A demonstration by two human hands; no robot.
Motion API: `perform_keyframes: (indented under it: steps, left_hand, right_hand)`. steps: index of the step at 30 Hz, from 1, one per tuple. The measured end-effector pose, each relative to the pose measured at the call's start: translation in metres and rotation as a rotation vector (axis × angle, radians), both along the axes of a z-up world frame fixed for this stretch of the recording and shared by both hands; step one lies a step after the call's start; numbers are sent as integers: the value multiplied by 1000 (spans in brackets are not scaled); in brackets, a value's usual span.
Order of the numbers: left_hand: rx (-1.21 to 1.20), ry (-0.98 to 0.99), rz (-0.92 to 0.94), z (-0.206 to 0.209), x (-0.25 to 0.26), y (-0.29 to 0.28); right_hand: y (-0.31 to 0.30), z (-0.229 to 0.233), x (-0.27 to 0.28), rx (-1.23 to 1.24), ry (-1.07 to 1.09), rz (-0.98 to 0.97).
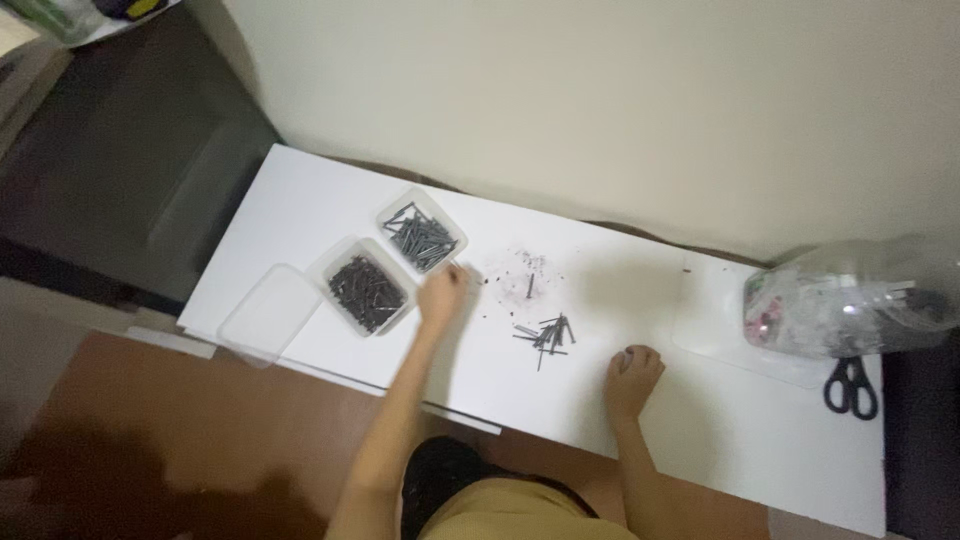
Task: The person sorts a pile of nails on a white table into two clear plastic containers. They pick up nails by hand and place them into the containers, gradually reducing the pile on the table.
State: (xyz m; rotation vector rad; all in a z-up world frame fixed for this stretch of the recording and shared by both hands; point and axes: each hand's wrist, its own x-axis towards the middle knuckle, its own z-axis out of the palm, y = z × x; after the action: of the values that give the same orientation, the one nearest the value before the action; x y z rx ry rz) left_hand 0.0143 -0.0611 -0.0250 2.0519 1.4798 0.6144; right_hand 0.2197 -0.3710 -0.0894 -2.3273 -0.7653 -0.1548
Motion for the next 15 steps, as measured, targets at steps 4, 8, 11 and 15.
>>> perform_keyframes:
  steps: [4, 8, 11, 15]
  left_hand:
    - [109, 74, 17, 36, -7, 63]
    - [198, 218, 65, 48, -9, 79]
    - [152, 105, -21, 37, -9, 53]
    - [127, -1, -124, -3, -26, -10]
  right_hand:
    - [3, -3, 8, -60, 20, 1]
    - [-1, -4, 4, -10, 23, -1]
    - [3, 0, 6, 19, 14, 13]
    - [1, 3, 3, 12, -6, 13]
